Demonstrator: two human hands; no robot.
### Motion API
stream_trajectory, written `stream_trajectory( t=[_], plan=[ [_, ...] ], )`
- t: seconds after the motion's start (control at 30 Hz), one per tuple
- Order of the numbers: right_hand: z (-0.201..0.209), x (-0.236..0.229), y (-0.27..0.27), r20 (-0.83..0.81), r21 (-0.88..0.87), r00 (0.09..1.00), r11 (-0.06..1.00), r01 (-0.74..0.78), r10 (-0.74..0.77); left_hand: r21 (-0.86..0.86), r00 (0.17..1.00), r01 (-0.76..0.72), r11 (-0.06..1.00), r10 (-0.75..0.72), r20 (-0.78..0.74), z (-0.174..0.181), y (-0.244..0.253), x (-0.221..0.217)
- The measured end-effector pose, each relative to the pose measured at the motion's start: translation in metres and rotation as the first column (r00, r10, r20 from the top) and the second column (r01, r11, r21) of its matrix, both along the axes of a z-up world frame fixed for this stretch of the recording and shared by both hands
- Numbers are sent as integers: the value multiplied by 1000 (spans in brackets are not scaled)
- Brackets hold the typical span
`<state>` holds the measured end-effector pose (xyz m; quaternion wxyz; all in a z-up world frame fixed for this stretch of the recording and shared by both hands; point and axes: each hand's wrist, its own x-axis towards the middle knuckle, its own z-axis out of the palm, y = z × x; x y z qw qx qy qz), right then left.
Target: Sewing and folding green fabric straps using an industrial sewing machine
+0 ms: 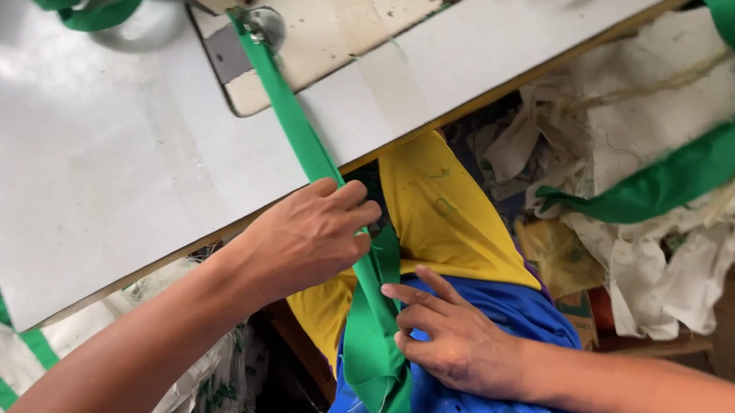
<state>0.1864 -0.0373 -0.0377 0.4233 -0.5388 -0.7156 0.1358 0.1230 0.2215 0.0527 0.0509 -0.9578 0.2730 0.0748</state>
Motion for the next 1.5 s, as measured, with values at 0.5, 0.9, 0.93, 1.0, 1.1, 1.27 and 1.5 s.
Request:
stream_trajectory(
  t=[0.5, 0.9, 0.93, 1.0, 1.1, 1.27, 1.5],
  plan=[
    [-3, 16, 4, 47, -131, 987, 980, -149, 157, -257, 992, 48, 965, -16, 124, -19, 12, -13],
    [15, 8, 7, 373, 20, 921, 992, -123, 107, -157, 986, -122, 980, 102, -130, -35, 10, -1],
    [16, 8, 6, 364, 40, 927, 993, -115, 92, -179, 972, -161, 971, 124, -202, -35, 11, 1],
    [16, 9, 5, 355, 56, 931, 993, -108, 82, -200, 951, -203, 958, 144, -273, -32, 12, 6],
    [14, 9, 1, 319, 61, 942, 990, -131, 105, -208, 921, -303, 930, 229, -314, -28, 6, 6],
    [26, 13, 5, 224, 111, 965, 981, -160, 132, -108, 923, -323, 940, 288, -255, -37, -7, 3],
    [12, 12, -1, 250, 101, 960, 983, -155, 126, -192, 953, -241, 951, 194, -231, -39, -8, -3]
  ],
)
